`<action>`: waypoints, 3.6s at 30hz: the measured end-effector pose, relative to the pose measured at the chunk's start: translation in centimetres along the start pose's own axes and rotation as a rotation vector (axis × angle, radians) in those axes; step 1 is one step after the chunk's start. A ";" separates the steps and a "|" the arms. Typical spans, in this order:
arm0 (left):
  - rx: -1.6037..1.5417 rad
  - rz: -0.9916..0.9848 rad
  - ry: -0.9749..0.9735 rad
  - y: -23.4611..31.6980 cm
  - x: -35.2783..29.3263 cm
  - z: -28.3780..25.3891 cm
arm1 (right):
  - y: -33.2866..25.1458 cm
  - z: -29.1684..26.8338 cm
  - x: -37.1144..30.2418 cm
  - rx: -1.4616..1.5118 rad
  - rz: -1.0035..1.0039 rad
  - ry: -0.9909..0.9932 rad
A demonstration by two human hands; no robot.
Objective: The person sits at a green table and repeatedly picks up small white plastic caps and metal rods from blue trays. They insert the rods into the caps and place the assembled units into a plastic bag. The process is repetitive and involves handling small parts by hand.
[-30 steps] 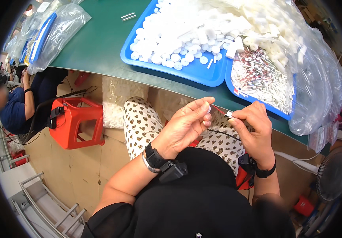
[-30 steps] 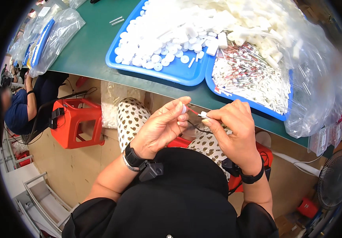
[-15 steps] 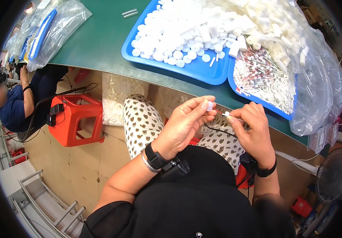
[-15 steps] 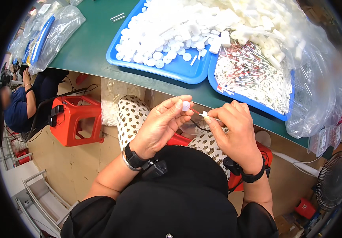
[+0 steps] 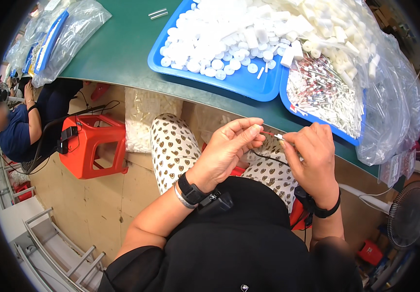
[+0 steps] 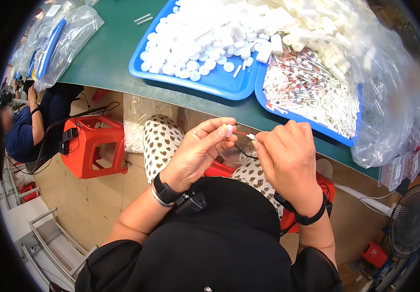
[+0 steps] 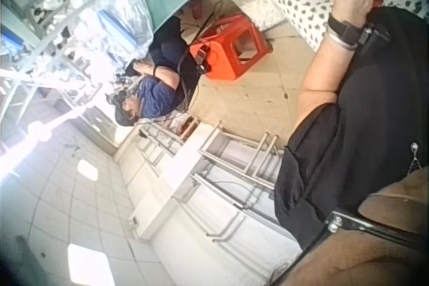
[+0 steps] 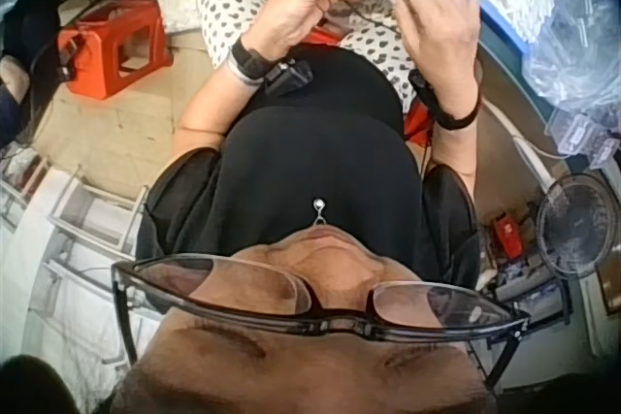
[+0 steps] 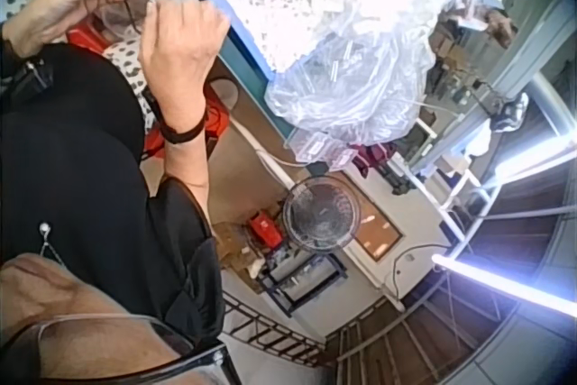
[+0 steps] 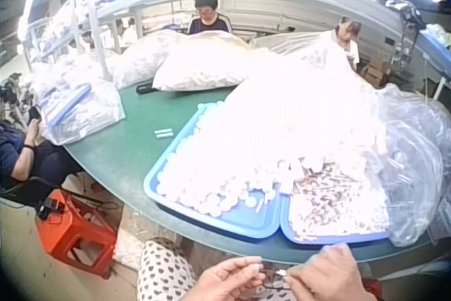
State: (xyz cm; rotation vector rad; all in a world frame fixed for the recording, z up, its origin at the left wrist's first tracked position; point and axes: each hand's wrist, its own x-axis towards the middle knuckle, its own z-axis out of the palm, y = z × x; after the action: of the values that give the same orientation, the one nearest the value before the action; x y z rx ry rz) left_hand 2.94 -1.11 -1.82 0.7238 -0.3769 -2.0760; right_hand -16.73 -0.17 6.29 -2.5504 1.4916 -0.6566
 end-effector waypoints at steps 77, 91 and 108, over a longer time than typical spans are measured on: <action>0.057 -0.046 0.032 -0.8 -0.4 1.7 | 10.5 -3.0 0.7 -0.217 0.115 -0.085; -0.082 0.073 0.018 0.1 -0.2 3.3 | 2.8 -0.7 -0.7 0.244 -0.004 0.059; -0.032 0.122 0.067 -0.3 -0.4 2.7 | 2.1 0.8 0.0 0.212 -0.111 0.170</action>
State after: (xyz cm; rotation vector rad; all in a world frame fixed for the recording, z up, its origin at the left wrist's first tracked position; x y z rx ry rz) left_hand 1.25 -0.62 0.27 0.7311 -0.3416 -1.9342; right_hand -18.07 -1.31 4.92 -2.4804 1.2537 -1.0120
